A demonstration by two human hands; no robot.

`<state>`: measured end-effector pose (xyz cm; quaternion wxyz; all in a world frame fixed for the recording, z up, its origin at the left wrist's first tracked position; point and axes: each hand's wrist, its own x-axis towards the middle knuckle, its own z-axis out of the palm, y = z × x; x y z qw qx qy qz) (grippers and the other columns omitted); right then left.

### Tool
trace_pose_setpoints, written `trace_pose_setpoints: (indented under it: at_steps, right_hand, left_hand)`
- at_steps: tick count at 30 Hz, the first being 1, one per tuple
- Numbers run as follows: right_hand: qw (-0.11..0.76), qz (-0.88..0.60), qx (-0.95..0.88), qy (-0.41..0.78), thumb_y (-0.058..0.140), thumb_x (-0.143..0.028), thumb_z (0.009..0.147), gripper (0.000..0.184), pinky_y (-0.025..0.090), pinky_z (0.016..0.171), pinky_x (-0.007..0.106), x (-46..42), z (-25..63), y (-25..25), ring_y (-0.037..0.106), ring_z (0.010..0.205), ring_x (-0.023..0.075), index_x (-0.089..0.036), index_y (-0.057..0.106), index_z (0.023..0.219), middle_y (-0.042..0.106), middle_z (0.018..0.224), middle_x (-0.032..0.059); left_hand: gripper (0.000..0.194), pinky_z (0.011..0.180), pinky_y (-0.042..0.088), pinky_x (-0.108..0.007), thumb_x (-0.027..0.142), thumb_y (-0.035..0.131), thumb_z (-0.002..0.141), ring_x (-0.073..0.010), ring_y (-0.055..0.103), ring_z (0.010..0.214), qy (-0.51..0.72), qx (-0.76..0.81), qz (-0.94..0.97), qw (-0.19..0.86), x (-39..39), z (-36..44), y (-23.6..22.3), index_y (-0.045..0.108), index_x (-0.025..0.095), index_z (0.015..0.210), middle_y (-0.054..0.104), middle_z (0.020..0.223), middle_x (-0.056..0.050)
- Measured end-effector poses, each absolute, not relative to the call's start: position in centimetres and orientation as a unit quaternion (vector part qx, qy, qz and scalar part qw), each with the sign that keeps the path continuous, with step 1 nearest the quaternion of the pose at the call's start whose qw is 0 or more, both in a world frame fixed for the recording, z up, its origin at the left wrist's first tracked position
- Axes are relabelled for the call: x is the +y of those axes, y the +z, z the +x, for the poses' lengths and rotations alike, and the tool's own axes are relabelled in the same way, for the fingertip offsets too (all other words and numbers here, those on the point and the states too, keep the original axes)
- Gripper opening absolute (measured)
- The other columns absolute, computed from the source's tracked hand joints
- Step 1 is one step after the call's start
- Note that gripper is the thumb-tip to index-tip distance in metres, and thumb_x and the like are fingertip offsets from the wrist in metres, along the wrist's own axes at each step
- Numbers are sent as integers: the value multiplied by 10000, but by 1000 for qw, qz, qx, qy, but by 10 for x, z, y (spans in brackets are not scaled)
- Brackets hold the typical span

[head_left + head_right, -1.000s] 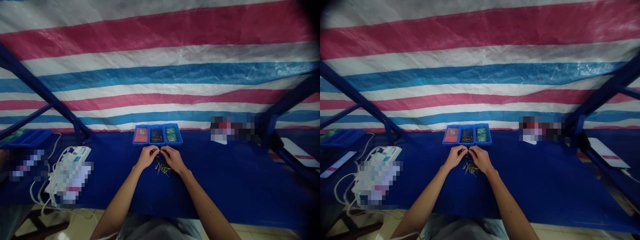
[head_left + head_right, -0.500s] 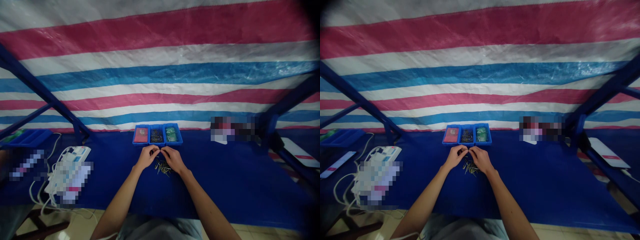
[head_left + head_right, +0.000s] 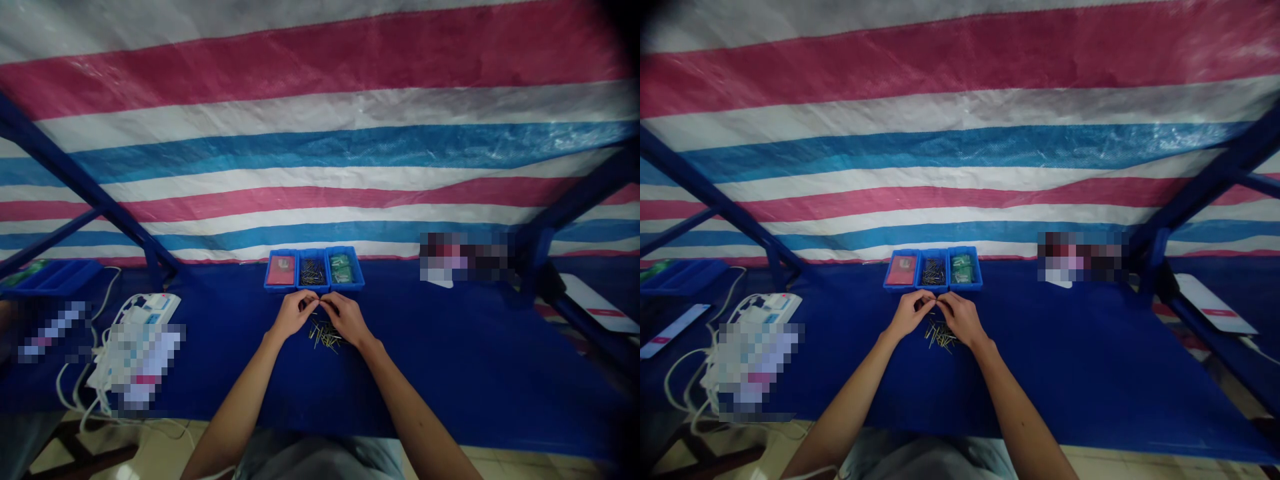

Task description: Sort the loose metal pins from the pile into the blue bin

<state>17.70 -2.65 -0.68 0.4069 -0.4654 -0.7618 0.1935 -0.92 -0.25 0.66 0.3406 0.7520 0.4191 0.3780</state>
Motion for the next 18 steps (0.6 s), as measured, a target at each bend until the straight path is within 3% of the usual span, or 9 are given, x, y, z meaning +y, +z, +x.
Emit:
trace_pose_setpoints:
  at_steps: [18]
  right_hand:
    - [411,-473,-758,182,486,-288,1003,168,447,661,266,-27,176,-4,606,729,168,-230,644,996,632,854,27]
  left_hand:
    - [193,604,423,-219,323,604,922,-138,620,677,374,419,754,340,-3,-9,7,694,156,956,707,796,-28]
